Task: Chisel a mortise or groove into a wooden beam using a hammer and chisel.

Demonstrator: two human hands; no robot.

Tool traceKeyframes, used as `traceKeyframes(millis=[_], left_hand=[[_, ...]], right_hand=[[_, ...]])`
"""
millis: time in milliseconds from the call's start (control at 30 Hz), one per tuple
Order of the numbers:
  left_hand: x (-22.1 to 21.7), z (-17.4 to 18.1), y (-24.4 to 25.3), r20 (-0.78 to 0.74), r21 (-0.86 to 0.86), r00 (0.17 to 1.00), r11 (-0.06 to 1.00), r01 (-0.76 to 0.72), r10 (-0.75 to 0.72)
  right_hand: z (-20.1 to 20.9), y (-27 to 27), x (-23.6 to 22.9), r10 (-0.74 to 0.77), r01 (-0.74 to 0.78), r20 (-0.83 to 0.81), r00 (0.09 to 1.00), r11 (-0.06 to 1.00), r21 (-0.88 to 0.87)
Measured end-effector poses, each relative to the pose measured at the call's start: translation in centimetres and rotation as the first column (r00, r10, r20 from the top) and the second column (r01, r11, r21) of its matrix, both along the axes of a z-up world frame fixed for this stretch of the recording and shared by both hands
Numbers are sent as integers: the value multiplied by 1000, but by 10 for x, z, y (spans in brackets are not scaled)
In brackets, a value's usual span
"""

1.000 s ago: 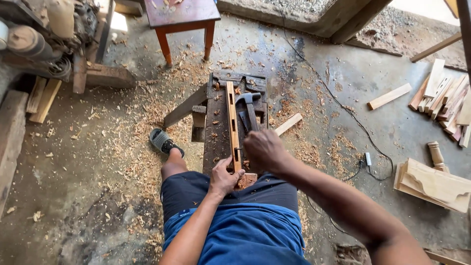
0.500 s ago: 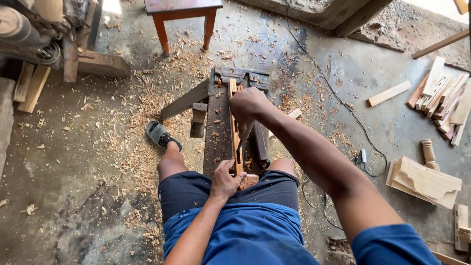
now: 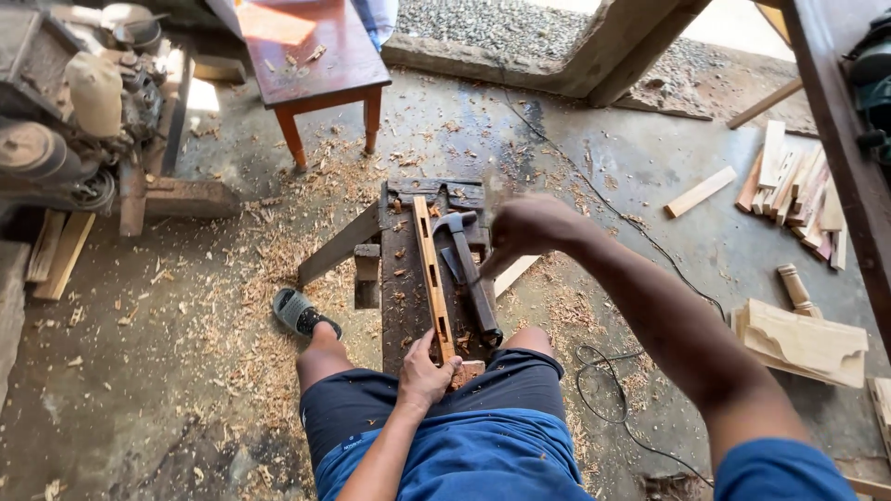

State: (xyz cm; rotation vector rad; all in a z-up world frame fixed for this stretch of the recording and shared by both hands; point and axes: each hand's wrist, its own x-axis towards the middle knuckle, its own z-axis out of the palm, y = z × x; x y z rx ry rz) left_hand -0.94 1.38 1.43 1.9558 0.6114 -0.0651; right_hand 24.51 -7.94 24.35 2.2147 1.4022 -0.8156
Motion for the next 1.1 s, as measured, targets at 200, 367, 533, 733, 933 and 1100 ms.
traceKeyframes(millis=[200, 367, 533, 733, 933, 1100], left_hand=[[49, -26, 3, -227, 35, 973, 999, -25, 33], [57, -83, 3, -261, -52, 964, 996, -67, 51], [13, -33, -3, 12, -156, 1000, 987, -25, 28], [3, 98, -46, 218, -52, 852, 866, 497, -476], [-1, 35, -57, 239, 340, 620, 662, 667, -747], [-15, -31, -6, 190, 47, 770, 789, 612, -609]], right_hand=[[-132, -173, -92, -685, 917, -644, 340, 90, 389], [-251, -219, -245, -217, 849, -964, -152, -528, -15], [-197, -178, -255, -35, 710, -998, -49, -704, -10], [-223, -145, -238, 70, 860, -995, 77, -510, 30], [-219, -170, -232, 80, 794, -996, -39, -602, -79], [-328, -240, -227, 233, 385, -795, -560, -777, -499]])
